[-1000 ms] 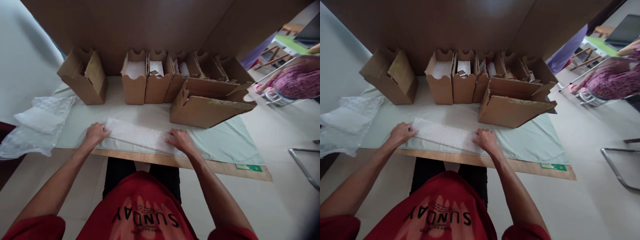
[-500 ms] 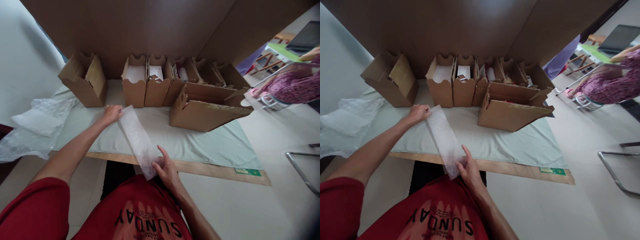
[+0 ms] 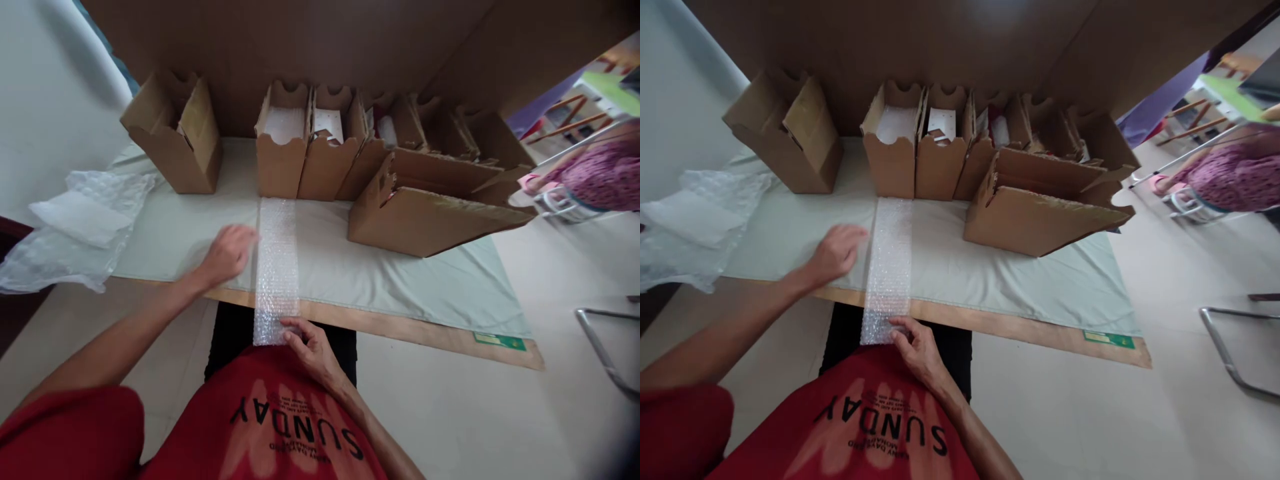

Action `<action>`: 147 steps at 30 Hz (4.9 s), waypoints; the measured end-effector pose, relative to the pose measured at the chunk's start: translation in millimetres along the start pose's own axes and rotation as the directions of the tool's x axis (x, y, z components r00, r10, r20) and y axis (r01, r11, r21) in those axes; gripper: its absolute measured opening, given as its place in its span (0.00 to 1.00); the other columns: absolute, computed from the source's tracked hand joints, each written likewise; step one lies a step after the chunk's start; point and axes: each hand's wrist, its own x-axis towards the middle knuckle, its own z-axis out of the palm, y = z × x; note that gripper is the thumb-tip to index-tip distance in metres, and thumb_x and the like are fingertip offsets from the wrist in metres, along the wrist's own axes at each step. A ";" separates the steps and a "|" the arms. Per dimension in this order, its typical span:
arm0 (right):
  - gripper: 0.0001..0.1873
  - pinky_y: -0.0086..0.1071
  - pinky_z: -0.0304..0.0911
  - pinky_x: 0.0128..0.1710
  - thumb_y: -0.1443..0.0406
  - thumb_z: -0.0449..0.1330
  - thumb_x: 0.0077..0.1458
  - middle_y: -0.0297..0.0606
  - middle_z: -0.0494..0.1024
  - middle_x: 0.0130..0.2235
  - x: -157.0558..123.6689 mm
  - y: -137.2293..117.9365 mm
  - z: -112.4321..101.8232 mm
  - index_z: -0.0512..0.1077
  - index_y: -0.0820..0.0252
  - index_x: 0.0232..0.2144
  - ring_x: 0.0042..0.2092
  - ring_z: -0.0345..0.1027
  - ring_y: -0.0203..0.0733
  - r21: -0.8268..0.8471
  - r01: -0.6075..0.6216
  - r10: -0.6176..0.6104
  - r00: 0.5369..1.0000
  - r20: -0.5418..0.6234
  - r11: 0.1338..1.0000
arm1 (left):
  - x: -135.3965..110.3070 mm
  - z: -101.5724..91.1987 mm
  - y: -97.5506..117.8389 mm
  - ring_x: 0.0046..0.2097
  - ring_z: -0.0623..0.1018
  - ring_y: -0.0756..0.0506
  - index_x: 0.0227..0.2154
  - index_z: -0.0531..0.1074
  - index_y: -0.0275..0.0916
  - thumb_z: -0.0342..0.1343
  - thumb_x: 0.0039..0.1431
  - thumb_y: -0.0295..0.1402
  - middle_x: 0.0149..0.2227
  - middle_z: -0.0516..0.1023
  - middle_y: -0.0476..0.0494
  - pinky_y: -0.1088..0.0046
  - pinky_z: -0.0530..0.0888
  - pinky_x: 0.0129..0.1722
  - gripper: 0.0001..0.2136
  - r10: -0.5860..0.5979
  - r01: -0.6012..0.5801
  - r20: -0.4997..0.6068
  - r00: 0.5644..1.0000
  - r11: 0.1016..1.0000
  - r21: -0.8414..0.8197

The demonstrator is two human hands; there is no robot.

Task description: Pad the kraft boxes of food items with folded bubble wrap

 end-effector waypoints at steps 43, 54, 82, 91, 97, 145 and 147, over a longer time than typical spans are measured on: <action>0.17 0.31 0.59 0.33 0.61 0.54 0.61 0.34 0.77 0.29 106.2 -43.0 -18.5 0.71 0.58 0.50 0.31 0.71 0.41 -0.477 -0.023 -0.081 0.977 -0.196 0.879 | -31.2 47.9 54.5 0.35 0.78 0.44 0.51 0.74 0.40 0.55 0.59 0.33 0.33 0.80 0.47 0.68 0.74 0.41 0.17 -0.625 0.587 -0.002 0.781 0.735 -0.340; 0.29 0.35 0.62 0.38 0.61 0.54 0.64 0.41 0.81 0.34 110.8 -47.3 -9.2 0.61 0.63 0.65 0.37 0.75 0.47 -0.658 -0.108 -0.062 0.971 -0.229 0.745 | -31.9 45.8 65.3 0.38 0.79 0.40 0.60 0.68 0.37 0.55 0.62 0.30 0.34 0.79 0.42 0.66 0.74 0.40 0.23 -0.567 0.565 -0.026 0.823 0.823 -0.062; 0.12 0.35 0.63 0.44 0.61 0.53 0.69 0.39 0.82 0.39 94.0 -50.0 -44.9 0.76 0.57 0.44 0.39 0.74 0.42 -0.593 0.348 -0.354 0.929 0.112 0.726 | -40.6 31.9 22.2 0.55 0.78 0.38 0.44 0.79 0.40 0.58 0.62 0.34 0.46 0.84 0.40 0.55 0.72 0.57 0.11 -0.125 0.103 -0.026 0.992 0.904 -0.416; 0.19 0.30 0.63 0.33 0.58 0.60 0.59 0.31 0.74 0.28 121.2 -24.1 -41.3 0.74 0.58 0.51 0.30 0.68 0.38 -0.249 0.211 -0.238 0.968 -0.083 0.945 | -26.4 29.6 26.0 0.34 0.75 0.45 0.31 0.75 0.39 0.52 0.62 0.41 0.31 0.77 0.46 0.69 0.72 0.36 0.12 -0.431 0.403 0.062 0.900 0.771 -0.493; 0.23 0.32 0.64 0.35 0.61 0.60 0.58 0.33 0.77 0.31 139.0 -28.4 -28.3 0.72 0.60 0.55 0.30 0.69 0.38 -0.368 0.153 -0.241 0.948 -0.209 0.917 | -21.7 43.9 30.8 0.34 0.76 0.45 0.32 0.74 0.39 0.55 0.60 0.34 0.30 0.77 0.46 0.67 0.74 0.40 0.06 -0.544 0.487 -0.053 0.838 0.787 -0.379; 0.17 0.46 0.59 0.54 0.66 0.57 0.66 0.51 0.76 0.59 143.1 -51.4 -33.0 0.74 0.59 0.55 0.59 0.67 0.55 -0.802 0.454 -0.474 0.845 0.249 0.388 | -7.1 41.4 36.1 0.33 0.75 0.46 0.49 0.75 0.36 0.58 0.58 0.41 0.38 0.79 0.43 0.68 0.74 0.39 0.18 -0.706 0.555 -0.132 0.696 0.645 -0.525; 0.17 0.45 0.61 0.52 0.66 0.54 0.67 0.50 0.79 0.56 145.3 -52.1 -32.4 0.75 0.59 0.54 0.55 0.71 0.53 -0.780 0.421 -0.481 0.859 0.177 0.463 | -19.8 40.6 43.1 0.37 0.77 0.46 0.48 0.74 0.36 0.58 0.58 0.43 0.40 0.79 0.41 0.67 0.76 0.39 0.20 -0.779 0.517 -0.054 0.625 0.465 -0.719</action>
